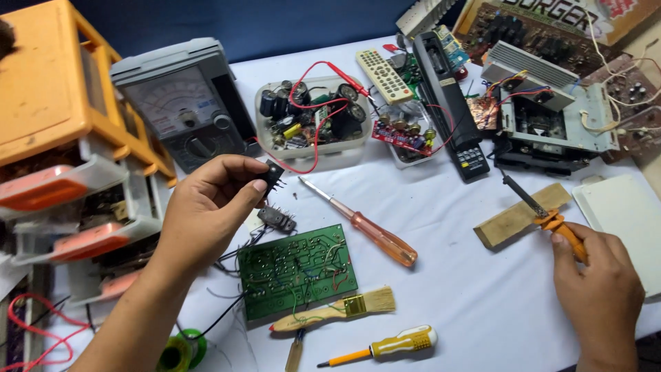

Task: The person is attaching electronic components to a metal heatsink using a screwdriver on a repair bench.

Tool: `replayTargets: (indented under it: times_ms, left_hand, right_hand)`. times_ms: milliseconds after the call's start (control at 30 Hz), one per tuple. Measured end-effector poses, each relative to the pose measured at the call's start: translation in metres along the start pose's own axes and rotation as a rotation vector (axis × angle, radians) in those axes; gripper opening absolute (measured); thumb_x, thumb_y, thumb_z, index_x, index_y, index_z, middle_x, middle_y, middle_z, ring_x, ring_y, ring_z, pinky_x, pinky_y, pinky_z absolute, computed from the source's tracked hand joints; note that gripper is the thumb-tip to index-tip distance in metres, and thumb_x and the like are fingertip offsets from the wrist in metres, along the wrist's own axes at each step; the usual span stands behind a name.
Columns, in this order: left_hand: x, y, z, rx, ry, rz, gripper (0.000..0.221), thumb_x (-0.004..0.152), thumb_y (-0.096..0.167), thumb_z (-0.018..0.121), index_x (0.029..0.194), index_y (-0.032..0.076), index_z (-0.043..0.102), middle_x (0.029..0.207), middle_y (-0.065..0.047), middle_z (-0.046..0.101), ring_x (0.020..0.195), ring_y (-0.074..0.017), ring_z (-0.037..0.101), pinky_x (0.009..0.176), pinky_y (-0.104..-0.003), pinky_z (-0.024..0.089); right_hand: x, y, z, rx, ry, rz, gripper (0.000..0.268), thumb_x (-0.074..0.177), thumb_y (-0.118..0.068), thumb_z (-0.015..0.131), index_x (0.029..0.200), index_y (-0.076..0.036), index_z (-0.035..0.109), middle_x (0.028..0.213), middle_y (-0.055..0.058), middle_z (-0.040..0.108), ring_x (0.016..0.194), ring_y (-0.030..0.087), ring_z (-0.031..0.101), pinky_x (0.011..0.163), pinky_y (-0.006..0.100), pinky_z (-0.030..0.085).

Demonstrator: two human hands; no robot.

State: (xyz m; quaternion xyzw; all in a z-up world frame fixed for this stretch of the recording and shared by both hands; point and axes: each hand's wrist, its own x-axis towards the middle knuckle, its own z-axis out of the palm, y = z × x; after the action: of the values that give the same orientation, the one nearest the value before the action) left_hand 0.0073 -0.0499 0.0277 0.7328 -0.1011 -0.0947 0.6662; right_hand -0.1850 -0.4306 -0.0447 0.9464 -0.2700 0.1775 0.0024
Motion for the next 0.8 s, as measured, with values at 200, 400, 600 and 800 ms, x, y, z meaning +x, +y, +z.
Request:
replayTargets:
  times_ms: [200, 400, 600, 800]
  left_hand:
    - [-0.02, -0.014, -0.004, -0.06, 0.087, 0.047, 0.014, 0.081, 0.004, 0.059, 0.095, 0.004, 0.06, 0.077, -0.003, 0.06, 0.066, -0.0082, 0.056, 0.064, -0.018, 0.048]
    - [-0.028, -0.032, -0.009, -0.038, 0.119, 0.051, 0.015, 0.081, 0.007, 0.059, 0.096, 0.006, 0.06, 0.079, -0.002, 0.06, 0.066, -0.0078, 0.055, 0.065, -0.018, 0.049]
    - [-0.027, -0.034, -0.018, -0.041, 0.161, 0.06, 0.015, 0.081, 0.008, 0.057, 0.096, 0.006, 0.059, 0.077, -0.003, 0.058, 0.066, -0.0107, 0.055, 0.065, -0.02, 0.049]
    - [-0.041, -0.008, -0.031, -0.024, 0.238, 0.12, 0.014, 0.081, 0.008, 0.059, 0.094, 0.006, 0.059, 0.077, -0.002, 0.059, 0.066, -0.0097, 0.058, 0.065, -0.018, 0.048]
  right_hand:
    - [-0.013, 0.018, 0.026, 0.005, 0.127, -0.12, 0.028, 0.098, -0.016, 0.061, 0.123, -0.002, 0.066, 0.103, 0.015, 0.063, 0.094, 0.034, 0.06, 0.078, 0.042, 0.046]
    - [-0.024, 0.01, 0.019, 0.073, 0.093, -0.075, 0.042, 0.096, -0.011, 0.063, 0.136, 0.005, 0.062, 0.108, 0.024, 0.058, 0.087, 0.037, 0.056, 0.073, 0.044, 0.045]
    - [-0.022, -0.007, 0.007, 0.219, -0.06, 0.094, 0.047, 0.094, -0.009, 0.055, 0.137, 0.01, 0.05, 0.115, 0.032, 0.049, 0.1, 0.044, 0.047, 0.079, 0.05, 0.039]
    - [-0.023, 0.007, 0.022, 0.261, 0.036, -0.007, 0.048, 0.096, -0.006, 0.056, 0.138, 0.015, 0.048, 0.123, 0.037, 0.05, 0.109, 0.048, 0.045, 0.087, 0.05, 0.033]
